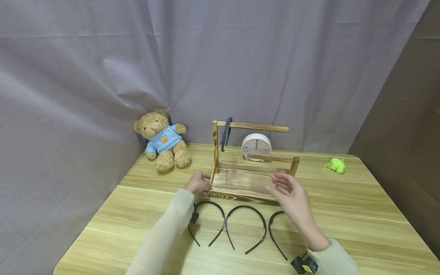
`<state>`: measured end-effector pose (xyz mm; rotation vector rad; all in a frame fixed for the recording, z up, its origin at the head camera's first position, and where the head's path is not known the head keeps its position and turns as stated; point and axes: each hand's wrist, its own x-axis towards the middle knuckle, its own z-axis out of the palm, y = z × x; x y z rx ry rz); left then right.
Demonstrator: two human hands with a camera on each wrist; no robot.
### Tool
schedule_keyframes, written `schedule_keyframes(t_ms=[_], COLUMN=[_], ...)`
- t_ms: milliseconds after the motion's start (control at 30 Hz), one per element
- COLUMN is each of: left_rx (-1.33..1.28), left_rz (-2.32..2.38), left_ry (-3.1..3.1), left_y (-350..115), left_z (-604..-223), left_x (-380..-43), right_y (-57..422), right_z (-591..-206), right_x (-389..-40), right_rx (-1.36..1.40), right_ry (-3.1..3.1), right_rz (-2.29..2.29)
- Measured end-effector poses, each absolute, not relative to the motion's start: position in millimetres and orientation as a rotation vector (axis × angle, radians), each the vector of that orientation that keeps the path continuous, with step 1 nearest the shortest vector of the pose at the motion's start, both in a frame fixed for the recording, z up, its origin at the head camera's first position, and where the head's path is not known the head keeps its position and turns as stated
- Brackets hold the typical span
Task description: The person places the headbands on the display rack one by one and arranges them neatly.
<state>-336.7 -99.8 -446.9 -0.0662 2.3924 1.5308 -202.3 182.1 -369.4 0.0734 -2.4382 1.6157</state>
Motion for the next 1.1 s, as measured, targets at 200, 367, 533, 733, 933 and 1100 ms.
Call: schedule_keyframes(t_ms=[200, 367, 533, 733, 933, 1100], left_rx=[-0.057, -0.054, -0.051, -0.043, -0.071, -0.050], left_rz=[1.516, 1.512, 1.513, 1.500, 1.515, 1.506], left_ry=[2.406, 2.416, 2.411, 2.418, 2.403, 2.398], left_y=[-100, -100, -100, -99, -99, -100], left_z=[-447, -448, -449, -450, -450, -450], left_x=[-338, -340, -340, -340, -342, -344], right_y=[197, 210, 226, 250, 270, 280], right_z=[-381, -390, -402, -414, -419, -426], right_x=[-196, -192, -188, -183, -183, -184], right_rx=[0.023, -0.018, -0.064, -0.115, -0.152, -0.116], right_ry=[-2.511, -2.588, -2.655, -2.794, -2.996, -3.137], right_rz=[1.559, 1.514, 1.412, 1.265, 1.231, 1.171])
